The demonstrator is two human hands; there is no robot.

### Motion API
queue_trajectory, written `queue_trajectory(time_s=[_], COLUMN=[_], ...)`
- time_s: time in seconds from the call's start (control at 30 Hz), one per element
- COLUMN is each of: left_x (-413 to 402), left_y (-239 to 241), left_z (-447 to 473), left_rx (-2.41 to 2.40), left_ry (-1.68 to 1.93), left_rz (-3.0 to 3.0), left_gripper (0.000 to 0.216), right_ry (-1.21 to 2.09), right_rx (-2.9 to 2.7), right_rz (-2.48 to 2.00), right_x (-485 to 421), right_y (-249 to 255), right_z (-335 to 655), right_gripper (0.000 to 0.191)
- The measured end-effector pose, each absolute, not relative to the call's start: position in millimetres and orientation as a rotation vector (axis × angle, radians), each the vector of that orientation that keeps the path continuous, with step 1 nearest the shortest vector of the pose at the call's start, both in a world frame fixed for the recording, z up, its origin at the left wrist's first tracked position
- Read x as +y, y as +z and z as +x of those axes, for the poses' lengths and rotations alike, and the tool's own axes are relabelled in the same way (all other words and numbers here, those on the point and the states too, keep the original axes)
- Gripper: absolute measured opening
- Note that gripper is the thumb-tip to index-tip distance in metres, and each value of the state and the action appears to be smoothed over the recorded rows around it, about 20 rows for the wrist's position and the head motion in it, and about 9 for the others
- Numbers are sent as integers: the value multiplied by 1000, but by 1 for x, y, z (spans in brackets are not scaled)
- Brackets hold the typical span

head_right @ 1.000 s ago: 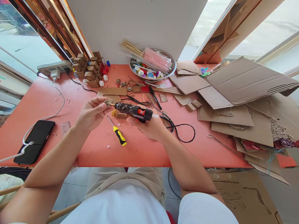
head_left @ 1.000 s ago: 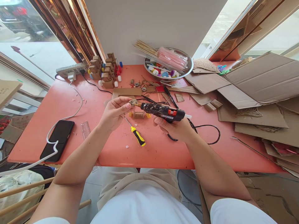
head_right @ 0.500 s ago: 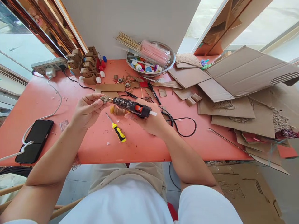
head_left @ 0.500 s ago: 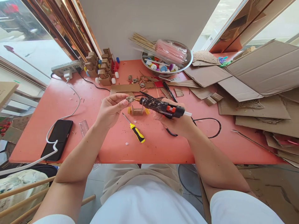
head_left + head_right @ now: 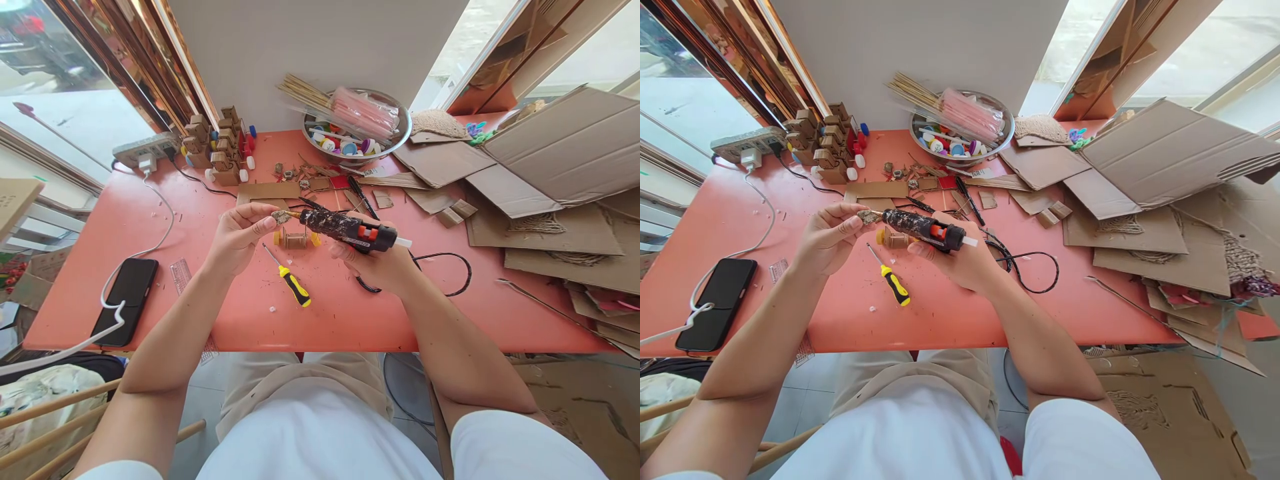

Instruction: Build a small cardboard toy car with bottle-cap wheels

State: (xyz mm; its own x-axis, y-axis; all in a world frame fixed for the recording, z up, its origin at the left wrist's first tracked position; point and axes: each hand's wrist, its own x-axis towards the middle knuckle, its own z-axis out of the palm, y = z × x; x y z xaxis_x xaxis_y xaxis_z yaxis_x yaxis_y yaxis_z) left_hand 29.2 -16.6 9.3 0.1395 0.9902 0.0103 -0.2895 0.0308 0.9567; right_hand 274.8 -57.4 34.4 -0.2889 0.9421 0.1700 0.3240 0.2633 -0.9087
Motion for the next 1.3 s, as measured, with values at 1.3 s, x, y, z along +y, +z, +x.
queue_trajectory(time_s=[1.3], left_x=[-14], left_y=[-21], left_z=[40], left_rx=[1092], left_ry=[860], left_rz=[2275], left_gripper=[25], right_ry=[1137], right_rx=[-1854], right_rz=[-1236], right_x=[-51], right_y=[52], right_z=[319], right_gripper=[44])
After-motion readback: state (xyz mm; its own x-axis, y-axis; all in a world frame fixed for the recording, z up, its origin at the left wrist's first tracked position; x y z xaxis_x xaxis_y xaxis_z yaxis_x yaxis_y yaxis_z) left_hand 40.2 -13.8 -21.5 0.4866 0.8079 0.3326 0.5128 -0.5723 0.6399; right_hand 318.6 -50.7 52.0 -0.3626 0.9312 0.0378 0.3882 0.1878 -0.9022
